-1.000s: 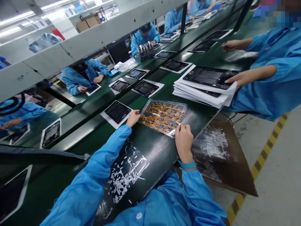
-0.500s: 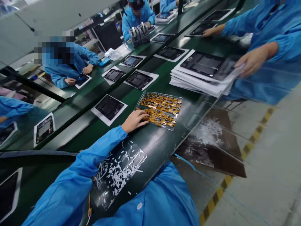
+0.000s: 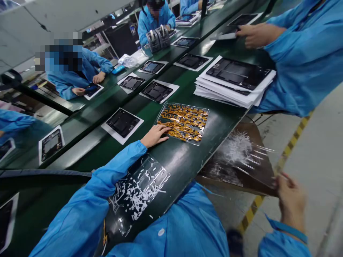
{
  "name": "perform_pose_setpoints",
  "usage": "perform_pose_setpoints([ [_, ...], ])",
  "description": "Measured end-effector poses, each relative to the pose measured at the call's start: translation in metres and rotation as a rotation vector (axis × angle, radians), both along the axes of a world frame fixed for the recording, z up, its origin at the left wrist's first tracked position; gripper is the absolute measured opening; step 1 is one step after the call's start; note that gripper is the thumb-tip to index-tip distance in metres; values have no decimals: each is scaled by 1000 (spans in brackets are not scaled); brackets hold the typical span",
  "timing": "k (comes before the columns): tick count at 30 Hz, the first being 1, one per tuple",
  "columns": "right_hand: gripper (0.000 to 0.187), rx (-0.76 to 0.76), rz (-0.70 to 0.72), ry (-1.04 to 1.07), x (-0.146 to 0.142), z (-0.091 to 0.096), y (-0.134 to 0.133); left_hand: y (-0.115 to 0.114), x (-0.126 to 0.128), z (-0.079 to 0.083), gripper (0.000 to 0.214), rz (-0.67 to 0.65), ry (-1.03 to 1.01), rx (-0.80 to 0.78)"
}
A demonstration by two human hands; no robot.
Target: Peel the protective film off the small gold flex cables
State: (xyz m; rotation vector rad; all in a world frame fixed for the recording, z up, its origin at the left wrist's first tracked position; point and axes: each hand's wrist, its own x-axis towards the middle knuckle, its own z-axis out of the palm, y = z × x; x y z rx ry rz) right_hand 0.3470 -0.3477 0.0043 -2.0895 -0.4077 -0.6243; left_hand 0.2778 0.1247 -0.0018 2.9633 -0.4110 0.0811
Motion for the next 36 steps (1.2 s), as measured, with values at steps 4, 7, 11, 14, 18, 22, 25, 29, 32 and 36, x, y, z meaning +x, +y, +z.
perform_pose_setpoints([
  [4,25,-174,-7,-74,14,-32,16,-5,3,-3,56,-4,-6,12],
  [7,25,-262,-9,-136,9,-30,48,-6,6,-4,54,-11,-9,41],
  [11,25,-451,265,-170,-3,-22,136,-7,10,-7,48,-37,-32,71],
  [14,36,-595,421,-186,-9,-27,195,-8,10,-10,44,-59,-57,66],
  [18,39,-703,391,-166,-13,-44,226,-9,10,-16,39,-64,-82,39],
  [22,34,-750,326,-135,-13,-54,227,-8,11,-20,39,-75,-97,0],
  [25,32,-793,363,-131,-8,-55,227,-5,12,-24,40,-90,-100,-43],
  [29,33,-850,481,-129,6,-54,224,0,14,-28,39,-127,-88,-121],
  [32,33,-867,575,-117,17,-55,220,5,15,-28,37,-164,-64,-187],
  [36,33,-870,683,-64,27,-52,218,12,17,-23,34,-183,-21,-276],
])
